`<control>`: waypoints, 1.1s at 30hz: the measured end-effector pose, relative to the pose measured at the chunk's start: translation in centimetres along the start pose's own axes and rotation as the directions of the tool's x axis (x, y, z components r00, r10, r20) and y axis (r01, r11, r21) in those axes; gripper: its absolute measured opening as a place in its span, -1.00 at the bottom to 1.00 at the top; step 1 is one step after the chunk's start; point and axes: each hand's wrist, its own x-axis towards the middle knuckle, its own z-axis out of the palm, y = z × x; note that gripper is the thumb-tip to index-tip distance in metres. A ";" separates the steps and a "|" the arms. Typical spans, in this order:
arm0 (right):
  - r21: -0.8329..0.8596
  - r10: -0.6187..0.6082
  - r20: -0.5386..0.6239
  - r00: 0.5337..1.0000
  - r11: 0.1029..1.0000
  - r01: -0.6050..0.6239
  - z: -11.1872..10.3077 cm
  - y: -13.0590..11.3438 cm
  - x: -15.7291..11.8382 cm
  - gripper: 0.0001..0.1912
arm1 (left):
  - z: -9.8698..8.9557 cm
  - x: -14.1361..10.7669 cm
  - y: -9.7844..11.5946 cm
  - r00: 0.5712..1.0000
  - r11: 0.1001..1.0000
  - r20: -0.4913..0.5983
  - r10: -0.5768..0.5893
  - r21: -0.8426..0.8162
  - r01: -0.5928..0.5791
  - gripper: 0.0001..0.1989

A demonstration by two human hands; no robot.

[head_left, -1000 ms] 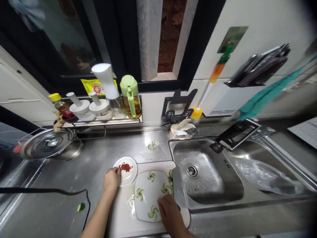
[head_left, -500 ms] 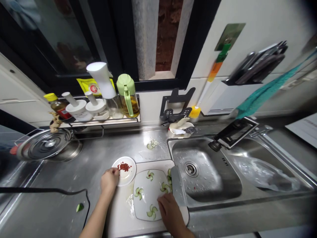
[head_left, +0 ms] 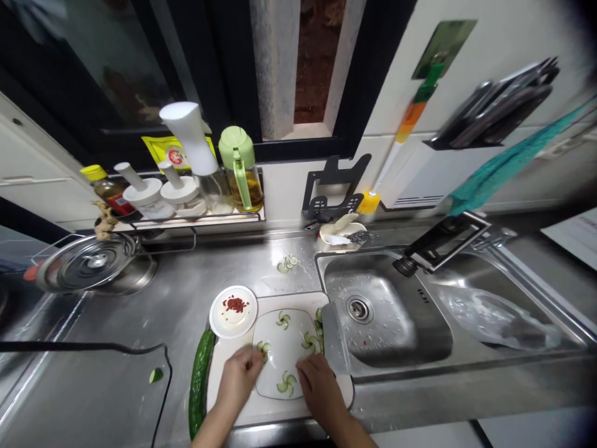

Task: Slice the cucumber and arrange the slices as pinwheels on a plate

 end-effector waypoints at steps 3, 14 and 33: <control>-0.001 0.014 0.028 1.000 1.000 -0.014 0.0 -0.2 -0.2 -0.77 | 2.1 -1.5 0.7 0.995 0.998 0.076 0.069 0.004 -0.070 -0.79; 0.085 -0.053 0.087 0.995 0.995 0.045 1.1 -0.5 -1.9 -0.78 | 3.8 -2.6 1.4 0.973 0.989 0.185 0.135 0.035 -0.144 -0.82; 0.057 -0.036 0.136 0.990 0.998 0.028 1.4 -1.0 -2.0 -0.75 | 4.5 -2.9 1.3 0.964 0.965 0.197 0.177 0.160 -0.210 -0.80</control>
